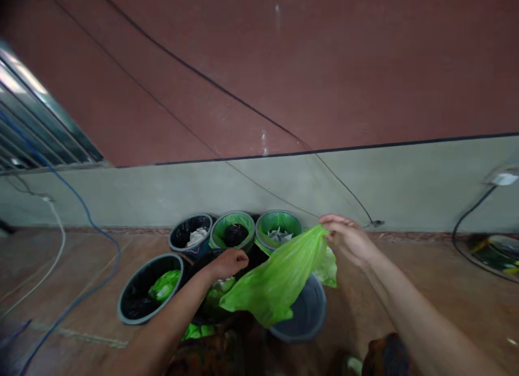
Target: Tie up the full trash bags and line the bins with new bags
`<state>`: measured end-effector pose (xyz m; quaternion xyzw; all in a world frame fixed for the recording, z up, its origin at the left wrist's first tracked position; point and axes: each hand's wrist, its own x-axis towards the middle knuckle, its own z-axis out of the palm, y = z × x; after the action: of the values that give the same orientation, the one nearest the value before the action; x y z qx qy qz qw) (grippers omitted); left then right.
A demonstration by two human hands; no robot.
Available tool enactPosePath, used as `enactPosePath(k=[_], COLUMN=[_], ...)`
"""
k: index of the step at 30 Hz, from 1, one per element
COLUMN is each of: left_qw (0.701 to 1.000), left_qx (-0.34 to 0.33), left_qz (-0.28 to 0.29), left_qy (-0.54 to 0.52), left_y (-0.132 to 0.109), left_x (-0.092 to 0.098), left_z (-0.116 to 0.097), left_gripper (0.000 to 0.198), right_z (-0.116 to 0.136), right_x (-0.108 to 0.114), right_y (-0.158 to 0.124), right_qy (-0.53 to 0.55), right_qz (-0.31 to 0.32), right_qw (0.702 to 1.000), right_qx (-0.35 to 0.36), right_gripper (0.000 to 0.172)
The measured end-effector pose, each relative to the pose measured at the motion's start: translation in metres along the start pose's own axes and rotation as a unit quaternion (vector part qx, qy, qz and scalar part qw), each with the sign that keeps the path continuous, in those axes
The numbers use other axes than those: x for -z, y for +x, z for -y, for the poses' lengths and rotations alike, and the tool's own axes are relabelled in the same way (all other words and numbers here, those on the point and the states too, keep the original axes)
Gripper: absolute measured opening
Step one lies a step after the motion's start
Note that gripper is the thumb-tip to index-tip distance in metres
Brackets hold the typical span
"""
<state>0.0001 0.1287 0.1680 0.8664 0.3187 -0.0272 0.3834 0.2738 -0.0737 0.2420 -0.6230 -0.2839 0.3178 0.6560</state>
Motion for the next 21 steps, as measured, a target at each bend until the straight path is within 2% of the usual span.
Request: enactPosePath(k=[2,5,7,9,10,11,12,14,15,16,18,21], left_qw=[1.0,1.0,0.999,0.994,0.989,0.986,0.986,0.989,0.991,0.992,0.993,0.982], left_qx=[-0.006,-0.018,0.019,0.085,0.112,0.128,0.132,0.12,0.112,0.106,0.108,0.139], left_qz=[-0.013,0.017,0.015,-0.013,-0.024,-0.028,-0.024,-0.007,0.001,0.006,0.005,-0.029], left_qy=[0.009,0.0,0.026,0.073,0.092,0.102,0.102,0.086,0.076,0.072,0.047,-0.128], left_y=[0.007,0.015,0.019,0.021,0.022,0.024,0.025,0.028,0.029,0.029,0.026,0.012], left_x=[-0.02,-0.052,-0.068,-0.073,-0.073,-0.072,-0.069,-0.063,-0.059,-0.056,-0.047,-0.028], left_z=[-0.013,-0.023,-0.02,-0.012,-0.007,-0.002,0.003,0.012,0.015,0.017,0.019,0.012], left_gripper=[0.027,0.044,0.061,0.078,0.079,0.072,0.058,0.018,0.007,0.014,0.02,0.012], right_z=[-0.006,-0.01,-0.013,-0.018,-0.022,-0.028,-0.034,-0.05,-0.058,-0.067,-0.083,-0.101], right_x=[0.004,0.003,0.005,0.01,0.013,0.017,0.021,0.028,0.03,0.032,0.031,0.015], right_y=[-0.003,-0.004,-0.002,0.001,0.003,0.006,0.008,0.013,0.015,0.017,0.015,-0.003], right_qy=[0.042,0.061,0.043,0.006,-0.017,-0.04,-0.06,-0.094,-0.123,-0.171,-0.317,-0.527], right_qz=[0.02,0.028,0.013,0.003,-0.001,-0.005,-0.008,-0.014,-0.016,-0.018,-0.022,0.006], right_qw=[0.998,0.996,0.998,1.0,1.0,0.999,0.998,0.995,0.992,0.985,0.948,0.848], right_qx=[-0.031,-0.051,-0.041,-0.025,-0.018,-0.013,-0.01,-0.009,-0.012,-0.019,-0.037,-0.055], right_gripper=[0.025,0.023,0.023,0.023,0.024,0.024,0.024,0.026,0.027,0.029,0.037,0.051])
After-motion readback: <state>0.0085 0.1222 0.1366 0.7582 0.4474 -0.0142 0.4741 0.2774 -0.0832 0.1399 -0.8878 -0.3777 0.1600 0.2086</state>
